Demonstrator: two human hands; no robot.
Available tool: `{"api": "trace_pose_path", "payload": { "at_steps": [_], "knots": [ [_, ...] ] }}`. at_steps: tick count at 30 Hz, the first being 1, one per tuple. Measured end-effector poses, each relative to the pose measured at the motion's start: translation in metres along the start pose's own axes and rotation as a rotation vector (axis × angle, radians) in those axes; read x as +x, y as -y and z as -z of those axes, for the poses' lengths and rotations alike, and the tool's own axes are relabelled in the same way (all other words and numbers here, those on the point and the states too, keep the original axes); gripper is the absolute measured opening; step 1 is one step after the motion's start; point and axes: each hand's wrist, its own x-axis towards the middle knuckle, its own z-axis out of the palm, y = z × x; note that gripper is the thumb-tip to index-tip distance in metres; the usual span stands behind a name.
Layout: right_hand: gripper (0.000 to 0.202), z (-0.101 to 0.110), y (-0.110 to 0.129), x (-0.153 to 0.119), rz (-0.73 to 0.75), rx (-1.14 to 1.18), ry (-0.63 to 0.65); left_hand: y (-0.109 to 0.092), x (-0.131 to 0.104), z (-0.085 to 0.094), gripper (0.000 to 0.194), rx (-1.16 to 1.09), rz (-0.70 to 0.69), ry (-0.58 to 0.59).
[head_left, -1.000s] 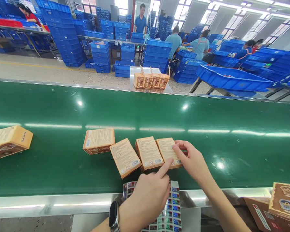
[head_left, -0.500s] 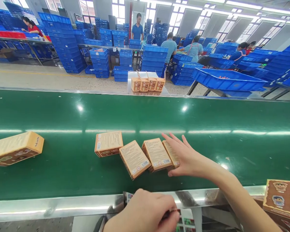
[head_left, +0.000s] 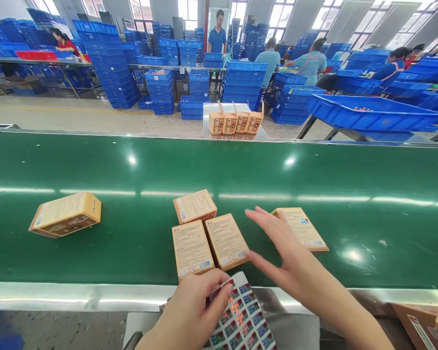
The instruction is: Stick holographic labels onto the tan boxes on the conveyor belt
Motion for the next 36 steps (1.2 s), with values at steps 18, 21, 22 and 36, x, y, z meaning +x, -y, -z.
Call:
{"api": "trace_pose_path", "payload": {
  "at_steps": [18, 21, 22, 36],
  "knots": [
    [0.01, 0.015, 0.028, -0.05, -0.137, 0.214, -0.218, -0.004, -0.003, -0.022, 0.024, 0.037, -0.164, -0.129],
    [0.03, 0.02, 0.001, -0.031, -0.486, 0.494, -0.158, 0.003, 0.0, -0.04, 0.016, 0.097, -0.33, -0.12],
    [0.036, 0.019, -0.009, -0.024, -0.575, 0.568, -0.13, 0.005, 0.002, -0.048, 0.012, 0.136, -0.377, -0.117],
    [0.05, -0.002, -0.039, -0.009, -0.922, 0.882, -0.229, -0.026, 0.025, -0.067, 0.009, 0.541, -0.397, 0.102]
  ]
}}
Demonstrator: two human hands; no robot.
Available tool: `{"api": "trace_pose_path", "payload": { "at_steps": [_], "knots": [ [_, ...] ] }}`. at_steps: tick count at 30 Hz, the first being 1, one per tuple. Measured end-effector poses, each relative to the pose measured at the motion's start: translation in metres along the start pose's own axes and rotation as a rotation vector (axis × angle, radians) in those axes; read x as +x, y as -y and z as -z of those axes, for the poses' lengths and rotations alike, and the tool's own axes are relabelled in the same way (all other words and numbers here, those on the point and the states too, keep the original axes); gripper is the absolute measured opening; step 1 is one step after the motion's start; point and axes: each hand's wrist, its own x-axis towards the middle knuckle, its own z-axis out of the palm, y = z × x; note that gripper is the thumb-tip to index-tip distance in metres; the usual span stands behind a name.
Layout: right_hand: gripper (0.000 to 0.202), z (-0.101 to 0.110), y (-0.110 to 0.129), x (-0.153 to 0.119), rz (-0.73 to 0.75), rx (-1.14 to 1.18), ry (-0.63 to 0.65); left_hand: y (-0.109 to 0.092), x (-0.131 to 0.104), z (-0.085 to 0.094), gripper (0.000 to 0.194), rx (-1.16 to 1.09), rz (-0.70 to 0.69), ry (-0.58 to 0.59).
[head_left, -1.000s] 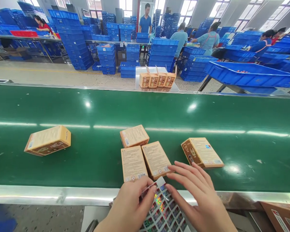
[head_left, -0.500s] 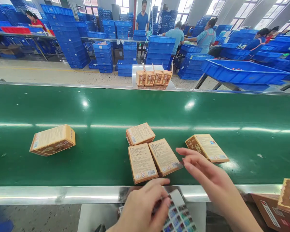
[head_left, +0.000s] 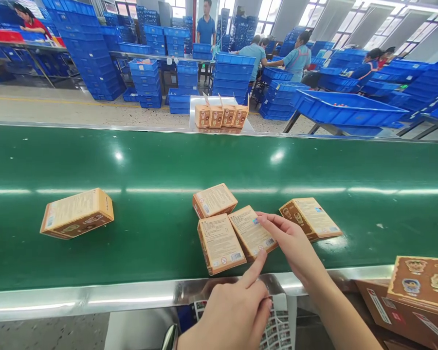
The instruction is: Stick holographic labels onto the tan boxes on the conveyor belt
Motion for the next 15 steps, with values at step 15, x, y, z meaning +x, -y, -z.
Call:
{"api": "trace_pose_path", "payload": {
  "at_steps": [15],
  "knots": [
    [0.036, 0.016, -0.011, 0.008, 0.373, -0.469, -0.304, -0.014, 0.023, -0.002, 0.013, -0.059, -0.005, 0.034]
  ]
}}
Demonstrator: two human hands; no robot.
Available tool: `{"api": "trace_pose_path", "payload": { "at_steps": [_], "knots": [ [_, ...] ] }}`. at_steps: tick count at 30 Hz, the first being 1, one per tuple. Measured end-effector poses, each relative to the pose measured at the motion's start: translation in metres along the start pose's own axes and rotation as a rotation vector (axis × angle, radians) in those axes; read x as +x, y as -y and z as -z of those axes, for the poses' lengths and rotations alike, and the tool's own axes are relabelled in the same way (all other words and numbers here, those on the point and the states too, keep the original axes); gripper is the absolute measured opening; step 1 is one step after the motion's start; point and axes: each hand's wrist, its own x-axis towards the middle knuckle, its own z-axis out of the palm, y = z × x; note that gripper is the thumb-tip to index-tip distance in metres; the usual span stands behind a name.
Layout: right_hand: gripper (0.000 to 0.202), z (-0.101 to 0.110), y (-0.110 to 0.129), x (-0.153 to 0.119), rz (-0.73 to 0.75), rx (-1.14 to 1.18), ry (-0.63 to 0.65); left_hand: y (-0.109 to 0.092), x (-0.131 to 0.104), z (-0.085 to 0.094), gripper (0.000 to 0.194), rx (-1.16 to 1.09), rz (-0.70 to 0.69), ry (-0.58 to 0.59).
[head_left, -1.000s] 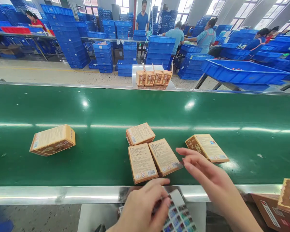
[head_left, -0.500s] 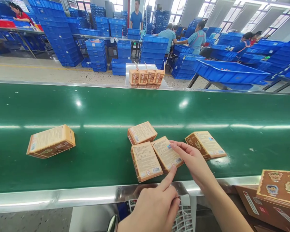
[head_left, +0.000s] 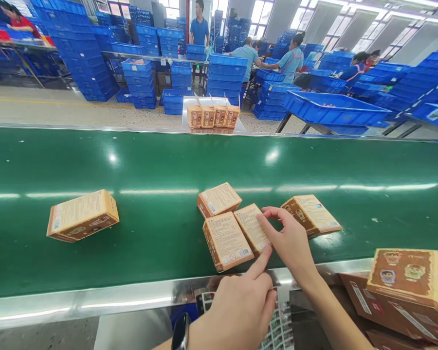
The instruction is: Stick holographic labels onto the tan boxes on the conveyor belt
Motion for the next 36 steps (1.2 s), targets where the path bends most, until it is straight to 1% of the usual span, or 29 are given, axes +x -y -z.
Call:
{"api": "trace_pose_path", "payload": {
  "at_steps": [4, 5, 6, 7, 9, 10, 11, 12, 13, 14, 16, 18, 20, 23, 25, 26, 28, 30, 31, 32, 33, 34, 36],
  "knots": [
    [0.044, 0.004, -0.005, 0.011, 0.052, -0.143, -0.149, 0.0, 0.005, -0.005, 0.015, -0.021, -0.046, -0.063],
    [0.043, 0.007, -0.005, 0.014, 0.093, -0.158, -0.164, 0.001, 0.004, -0.008, 0.015, -0.029, -0.079, -0.094],
    [0.041, 0.011, -0.005, 0.015, 0.157, -0.168, -0.153, 0.002, 0.003, -0.011, 0.014, -0.036, -0.125, -0.13],
    [0.038, 0.016, -0.004, 0.014, 0.236, -0.18, -0.104, 0.004, 0.0, -0.014, 0.014, -0.045, -0.187, -0.169],
    [0.033, 0.027, -0.002, 0.006, 0.398, -0.225, 0.086, 0.01, -0.01, -0.018, 0.015, -0.079, -0.338, -0.22],
    [0.032, 0.032, 0.0, 0.0, 0.481, -0.26, 0.192, 0.013, -0.017, -0.018, 0.016, -0.108, -0.397, -0.217],
    [0.032, 0.036, 0.001, -0.008, 0.561, -0.305, 0.275, 0.017, -0.025, -0.016, 0.018, -0.145, -0.425, -0.207],
    [0.033, 0.039, 0.001, -0.017, 0.639, -0.354, 0.321, 0.022, -0.034, -0.011, 0.021, -0.187, -0.414, -0.191],
    [0.033, 0.04, 0.001, -0.025, 0.709, -0.405, 0.329, 0.026, -0.043, -0.005, 0.023, -0.229, -0.365, -0.174],
    [0.033, 0.04, 0.001, -0.032, 0.767, -0.45, 0.312, 0.03, -0.052, 0.004, 0.024, -0.27, -0.284, -0.164],
    [0.03, 0.034, 0.002, -0.044, 0.821, -0.503, 0.25, 0.037, -0.068, 0.025, 0.026, -0.347, -0.09, -0.145],
    [0.028, 0.021, 0.005, -0.051, 0.825, -0.499, 0.217, 0.043, -0.08, 0.044, 0.029, -0.418, 0.058, -0.126],
    [0.029, 0.002, 0.013, -0.057, 0.821, -0.461, 0.192, 0.046, -0.088, 0.056, 0.032, -0.471, 0.146, -0.109],
    [0.03, -0.026, 0.03, -0.06, 0.815, -0.385, 0.176, 0.048, -0.094, 0.061, 0.03, -0.502, 0.208, -0.087],
    [0.028, -0.035, 0.041, -0.056, 0.775, -0.331, 0.207, 0.049, -0.095, 0.06, 0.029, -0.497, 0.228, -0.092],
    [0.029, -0.036, 0.045, -0.051, 0.736, -0.329, 0.212, 0.05, -0.096, 0.059, 0.029, -0.491, 0.237, -0.098],
    [0.04, -0.033, 0.049, -0.035, 0.594, -0.441, 0.148, 0.052, -0.097, 0.058, 0.029, -0.481, 0.253, -0.101],
    [0.062, -0.025, 0.049, -0.01, 0.396, -0.675, 0.05, 0.055, -0.099, 0.057, 0.031, -0.486, 0.265, -0.083],
    [0.075, -0.021, 0.048, 0.005, 0.299, -0.786, 0.039, 0.057, -0.099, 0.056, 0.032, -0.492, 0.266, -0.069],
    [0.084, -0.017, 0.045, 0.02, 0.221, -0.862, 0.069, 0.058, -0.1, 0.055, 0.033, -0.497, 0.264, -0.055],
    [0.09, -0.013, 0.043, 0.035, 0.17, -0.893, 0.139, 0.059, -0.1, 0.055, 0.033, -0.501, 0.259, -0.045],
    [0.094, -0.008, 0.04, 0.049, 0.154, -0.88, 0.243, 0.06, -0.1, 0.054, 0.032, -0.504, 0.253, -0.037],
    [0.101, 0.005, 0.032, 0.071, 0.202, -0.744, 0.511, 0.061, -0.099, 0.055, 0.03, -0.518, 0.252, -0.021]
  ]
}}
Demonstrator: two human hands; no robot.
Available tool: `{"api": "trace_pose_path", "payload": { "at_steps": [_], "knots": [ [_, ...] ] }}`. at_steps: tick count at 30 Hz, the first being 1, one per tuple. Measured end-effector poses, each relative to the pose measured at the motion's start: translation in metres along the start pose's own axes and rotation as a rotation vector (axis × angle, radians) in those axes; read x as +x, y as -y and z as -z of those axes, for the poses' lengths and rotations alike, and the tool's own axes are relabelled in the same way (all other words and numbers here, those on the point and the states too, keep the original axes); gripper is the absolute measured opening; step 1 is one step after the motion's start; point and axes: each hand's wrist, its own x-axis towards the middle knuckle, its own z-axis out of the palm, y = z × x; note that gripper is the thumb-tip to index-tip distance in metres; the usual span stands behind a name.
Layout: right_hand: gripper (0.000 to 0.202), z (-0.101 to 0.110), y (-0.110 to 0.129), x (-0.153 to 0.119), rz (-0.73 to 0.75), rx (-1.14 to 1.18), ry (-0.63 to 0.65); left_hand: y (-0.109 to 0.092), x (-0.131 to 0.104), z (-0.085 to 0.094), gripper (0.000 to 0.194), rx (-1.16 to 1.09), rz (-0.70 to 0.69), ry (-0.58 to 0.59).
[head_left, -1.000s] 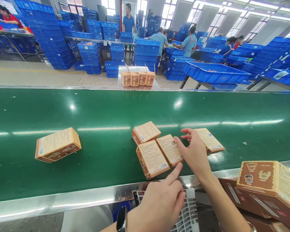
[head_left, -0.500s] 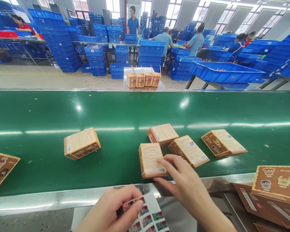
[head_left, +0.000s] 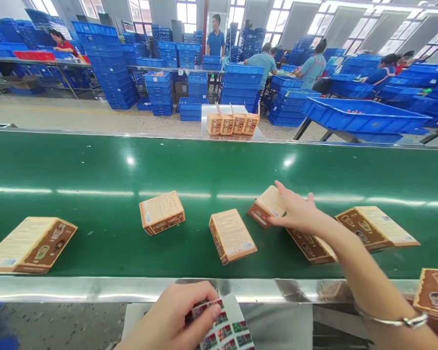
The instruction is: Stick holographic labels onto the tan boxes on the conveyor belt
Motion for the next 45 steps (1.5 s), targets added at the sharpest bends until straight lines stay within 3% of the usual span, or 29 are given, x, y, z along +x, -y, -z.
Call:
{"api": "trace_pose_path", "payload": {
  "at_steps": [4, 7, 11, 14, 18, 20, 23, 27, 32, 34, 36, 40, 45],
  "knots": [
    [0.11, 0.007, -0.023, -0.006, 0.36, 0.253, 0.309, -0.006, 0.002, 0.001, 0.03, -0.081, 0.091, -0.009],
    [0.107, -0.001, -0.012, -0.021, 0.446, 0.311, 0.338, -0.013, 0.005, 0.001, 0.032, -0.137, 0.163, -0.043],
    [0.104, -0.016, 0.026, -0.034, 0.554, 0.441, 0.292, -0.02, 0.009, -0.001, 0.031, -0.113, 0.151, -0.108],
    [0.088, -0.016, 0.047, -0.048, 0.578, 0.479, 0.125, -0.021, 0.01, -0.004, 0.031, -0.084, 0.122, -0.186],
    [0.029, -0.013, 0.058, -0.084, 0.598, 0.472, -0.243, -0.018, 0.012, -0.008, 0.032, -0.13, 0.141, -0.234],
    [0.015, -0.018, 0.062, -0.102, 0.621, 0.404, -0.413, -0.017, 0.013, -0.01, 0.033, -0.178, 0.134, -0.25],
    [0.008, -0.033, 0.069, -0.121, 0.62, 0.283, -0.582, -0.018, 0.013, -0.013, 0.036, -0.224, 0.134, -0.285],
    [0.009, -0.05, 0.077, -0.135, 0.585, 0.184, -0.68, -0.022, 0.016, -0.017, 0.032, -0.246, 0.139, -0.343],
    [0.022, -0.048, 0.077, -0.149, 0.614, 0.15, -0.772, -0.024, 0.019, -0.019, 0.03, -0.227, 0.159, -0.403],
    [0.017, -0.04, 0.072, -0.148, 0.593, 0.286, -0.697, -0.023, 0.019, -0.02, 0.031, -0.189, 0.155, -0.422],
    [0.005, -0.03, 0.062, -0.136, 0.432, 0.508, -0.551, -0.021, 0.019, -0.025, 0.029, -0.149, 0.081, -0.404],
    [0.038, -0.017, 0.038, -0.082, 0.052, 0.905, -0.222, -0.017, 0.028, -0.05, 0.016, -0.017, -0.193, -0.277],
    [0.05, -0.019, 0.021, -0.036, -0.09, 1.086, 0.036, -0.023, 0.054, -0.079, 0.008, 0.326, -0.164, -0.117]
  ]
}}
